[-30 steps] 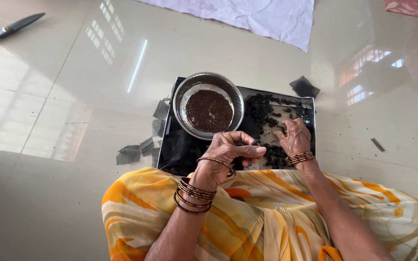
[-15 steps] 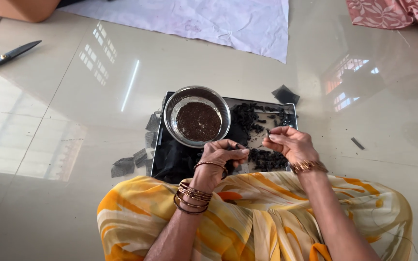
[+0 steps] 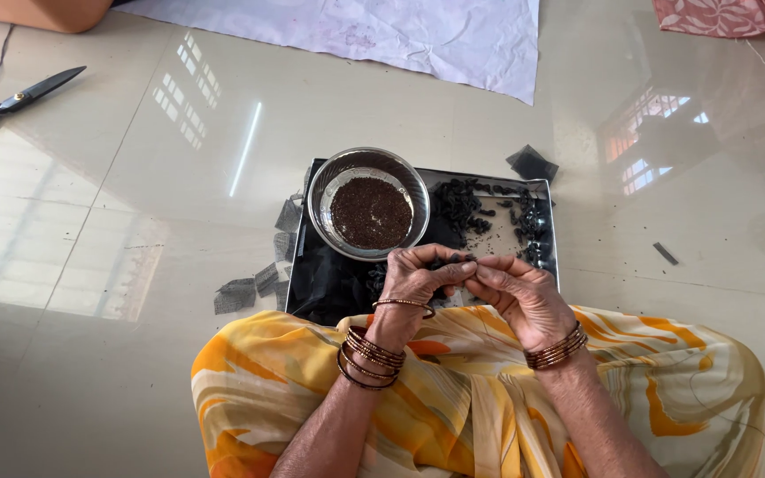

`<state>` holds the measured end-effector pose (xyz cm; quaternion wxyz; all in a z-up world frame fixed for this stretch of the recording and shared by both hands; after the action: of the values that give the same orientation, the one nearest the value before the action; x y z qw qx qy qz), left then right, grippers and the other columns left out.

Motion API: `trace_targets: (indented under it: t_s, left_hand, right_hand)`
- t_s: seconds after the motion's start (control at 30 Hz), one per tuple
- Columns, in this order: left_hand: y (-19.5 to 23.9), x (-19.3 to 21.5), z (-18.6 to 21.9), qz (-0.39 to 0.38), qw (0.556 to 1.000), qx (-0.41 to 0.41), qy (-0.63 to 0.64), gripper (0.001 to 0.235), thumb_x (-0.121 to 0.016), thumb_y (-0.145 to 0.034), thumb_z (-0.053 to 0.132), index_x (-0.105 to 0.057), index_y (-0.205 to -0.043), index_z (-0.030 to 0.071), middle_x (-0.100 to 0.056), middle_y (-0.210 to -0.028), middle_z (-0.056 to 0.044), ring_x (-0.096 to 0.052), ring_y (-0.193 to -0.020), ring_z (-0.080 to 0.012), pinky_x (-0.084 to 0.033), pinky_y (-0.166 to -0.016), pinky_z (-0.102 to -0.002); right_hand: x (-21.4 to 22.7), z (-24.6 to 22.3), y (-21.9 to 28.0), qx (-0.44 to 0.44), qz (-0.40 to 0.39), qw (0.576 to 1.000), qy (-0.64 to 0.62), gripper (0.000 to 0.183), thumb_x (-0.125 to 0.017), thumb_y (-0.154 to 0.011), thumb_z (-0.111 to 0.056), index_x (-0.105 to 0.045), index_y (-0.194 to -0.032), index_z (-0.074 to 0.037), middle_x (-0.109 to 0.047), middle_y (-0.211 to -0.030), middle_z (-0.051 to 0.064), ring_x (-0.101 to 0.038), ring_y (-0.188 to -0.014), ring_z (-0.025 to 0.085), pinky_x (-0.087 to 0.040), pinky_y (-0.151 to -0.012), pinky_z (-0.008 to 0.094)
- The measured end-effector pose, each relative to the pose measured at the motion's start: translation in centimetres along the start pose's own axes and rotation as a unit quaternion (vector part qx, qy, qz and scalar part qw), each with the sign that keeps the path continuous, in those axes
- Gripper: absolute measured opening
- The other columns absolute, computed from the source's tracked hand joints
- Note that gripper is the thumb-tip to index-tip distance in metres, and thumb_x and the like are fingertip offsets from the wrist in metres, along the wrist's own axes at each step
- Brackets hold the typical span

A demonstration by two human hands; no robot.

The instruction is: Manually rolling tobacco or herbal mixture into small leaf wrappers.

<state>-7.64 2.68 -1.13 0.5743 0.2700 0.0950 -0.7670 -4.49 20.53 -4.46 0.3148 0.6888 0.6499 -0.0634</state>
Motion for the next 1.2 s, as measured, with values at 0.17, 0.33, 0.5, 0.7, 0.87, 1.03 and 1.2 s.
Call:
trace_targets:
  t_s: [0.17,0.33,0.5,0.7,0.87,1.03,1.2]
  left_hand:
    - [0.4,0.1,0.5,0.006,0.999,0.008,-0.05,0.013,-0.085,-0.078,0.009,-0.075,-0.083,0.003,-0.071,-0.068,0.0,-0.055,-0.051,-0.0051,-0.043,-0.048,-0.021]
    - [0.9,0.1,1.9,0.004,0.997,0.014,-0.072,0.014,-0.084,-0.08,0.012,-0.074,-0.082,0.003,-0.068,-0.067,0.0,-0.054,-0.052,-0.0047,-0.042,-0.049,-0.021]
    - [0.6,0.3,1.7,-0.007,0.997,0.041,-0.068,0.014,-0.084,-0.079,0.013,-0.074,-0.081,0.003,-0.069,-0.067,0.0,-0.054,-0.052,-0.0059,-0.042,-0.049,-0.022]
    - [0.7,1.0,2.1,-0.011,0.999,0.043,-0.032,0.013,-0.084,-0.08,0.012,-0.074,-0.081,0.003,-0.072,-0.071,-0.001,-0.058,-0.057,-0.0061,-0.045,-0.055,-0.022]
    - [0.4,0.7,2.0,-0.022,0.998,0.035,-0.036,0.015,-0.085,-0.078,0.012,-0.073,-0.08,0.003,-0.073,-0.071,-0.003,-0.059,-0.056,-0.0068,-0.046,-0.054,-0.022]
    - [-0.2,2.0,1.1,0.023,0.999,0.026,-0.022,0.015,-0.086,-0.077,0.01,-0.074,-0.08,0.002,-0.072,-0.069,-0.004,-0.058,-0.054,-0.0073,-0.044,-0.051,-0.022]
    - [0.1,1.6,1.2,0.008,0.996,0.086,-0.02,0.011,-0.083,-0.077,0.008,-0.073,-0.078,0.002,-0.07,-0.066,-0.005,-0.057,-0.049,-0.0084,-0.04,-0.045,-0.021]
  right_hand:
    - [2.9,2.9,-1.2,-0.05,0.006,0.996,-0.075,0.018,-0.074,-0.092,-0.005,-0.07,-0.109,0.001,-0.073,-0.104,0.011,-0.073,-0.09,0.021,-0.063,-0.085,0.032]
    - [-2.0,-1.1,1.3,0.006,-0.007,0.994,0.109,0.03,-0.076,-0.093,-0.014,-0.071,-0.115,0.005,-0.075,-0.097,0.011,-0.073,-0.084,0.017,-0.063,-0.074,0.03]
    - [-6.3,-3.6,3.5,-0.029,-0.044,0.978,0.203,0.047,-0.08,-0.073,-0.013,-0.068,-0.118,-0.006,-0.081,-0.097,0.004,-0.08,-0.082,0.012,-0.067,-0.068,0.025]
    - [0.2,1.2,1.7,-0.07,-0.174,0.977,0.1,0.026,-0.071,-0.101,-0.01,-0.071,-0.109,0.015,-0.061,-0.072,0.007,-0.049,-0.053,0.004,-0.045,-0.042,0.02]
    - [1.3,1.2,0.6,-0.079,-0.117,0.988,0.062,0.018,-0.062,-0.098,-0.006,-0.069,-0.106,0.009,-0.065,-0.071,0.01,-0.038,-0.041,0.0,-0.035,-0.033,0.014]
    - [0.7,0.2,0.5,-0.056,-0.111,0.991,0.049,0.02,-0.061,-0.1,-0.007,-0.069,-0.108,0.009,-0.064,-0.071,0.01,-0.04,-0.042,0.0,-0.036,-0.032,0.015]
    - [-0.2,-1.7,0.0,-0.037,-0.132,0.991,0.014,0.022,-0.061,-0.1,-0.008,-0.068,-0.11,0.01,-0.065,-0.075,0.01,-0.042,-0.043,0.001,-0.037,-0.032,0.016]
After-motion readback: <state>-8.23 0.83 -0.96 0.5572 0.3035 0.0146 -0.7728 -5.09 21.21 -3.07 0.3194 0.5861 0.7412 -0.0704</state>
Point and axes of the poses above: each hand's wrist, its own y-axis away from the middle knuckle, its own x-axis out of the back of the hand, z = x × y, the point moved 8 cm from there along -y, towards the middle knuckle
